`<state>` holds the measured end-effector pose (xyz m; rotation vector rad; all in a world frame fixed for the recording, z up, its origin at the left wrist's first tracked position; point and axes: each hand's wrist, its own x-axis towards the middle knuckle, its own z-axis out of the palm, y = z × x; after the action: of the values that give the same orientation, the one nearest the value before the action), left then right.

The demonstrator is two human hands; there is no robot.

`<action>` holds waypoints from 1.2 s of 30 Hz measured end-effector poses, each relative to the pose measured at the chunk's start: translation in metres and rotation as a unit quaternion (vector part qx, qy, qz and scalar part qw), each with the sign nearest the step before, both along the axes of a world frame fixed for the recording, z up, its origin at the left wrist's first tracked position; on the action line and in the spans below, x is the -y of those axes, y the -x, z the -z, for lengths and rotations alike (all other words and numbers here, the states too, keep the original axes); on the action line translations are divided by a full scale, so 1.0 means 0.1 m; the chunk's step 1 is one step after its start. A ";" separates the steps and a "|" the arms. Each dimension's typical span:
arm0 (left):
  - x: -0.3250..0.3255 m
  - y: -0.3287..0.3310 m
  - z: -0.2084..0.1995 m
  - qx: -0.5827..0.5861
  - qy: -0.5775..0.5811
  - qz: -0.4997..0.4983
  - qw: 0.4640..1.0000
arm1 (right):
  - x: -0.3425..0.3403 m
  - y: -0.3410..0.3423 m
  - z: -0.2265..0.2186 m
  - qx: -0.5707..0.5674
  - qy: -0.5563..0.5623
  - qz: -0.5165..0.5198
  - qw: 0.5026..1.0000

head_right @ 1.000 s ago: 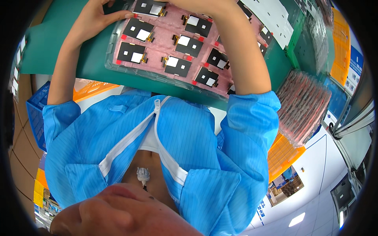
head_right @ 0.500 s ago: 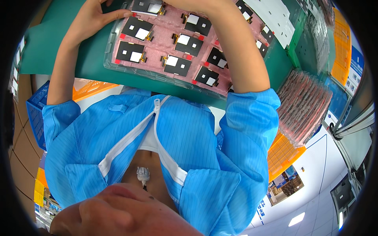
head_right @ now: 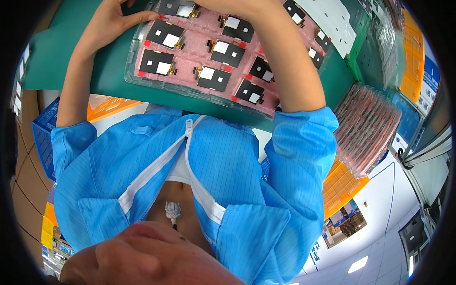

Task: The recorder is assembling small electronic modules into a pink plastic component tray.

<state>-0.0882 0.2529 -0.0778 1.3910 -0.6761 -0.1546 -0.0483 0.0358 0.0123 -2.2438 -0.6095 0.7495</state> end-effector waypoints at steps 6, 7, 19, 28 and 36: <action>-0.25 0.02 0.20 0.025 -0.060 -0.026 0.998 | 0.05 0.00 0.02 0.016 0.010 0.008 1.000; -0.37 0.06 0.19 0.046 -0.386 -0.135 0.912 | 0.04 0.00 0.01 0.018 0.006 0.007 1.000; -0.04 0.05 -0.39 -0.018 -0.249 -0.066 0.966 | 0.06 0.10 0.05 0.121 -0.006 0.015 0.992; -0.06 0.09 -0.46 -0.024 -0.257 -0.077 0.963 | -0.08 0.39 0.21 0.298 0.093 0.002 0.950; -0.22 -0.01 -0.11 0.099 -0.239 -0.052 0.965 | -0.07 0.48 0.38 0.436 0.084 0.008 0.896</action>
<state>-0.0867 0.2753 -0.0668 1.9216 -0.7594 -0.0981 -0.0963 0.0432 -0.0253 -2.6950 -0.9519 -0.2932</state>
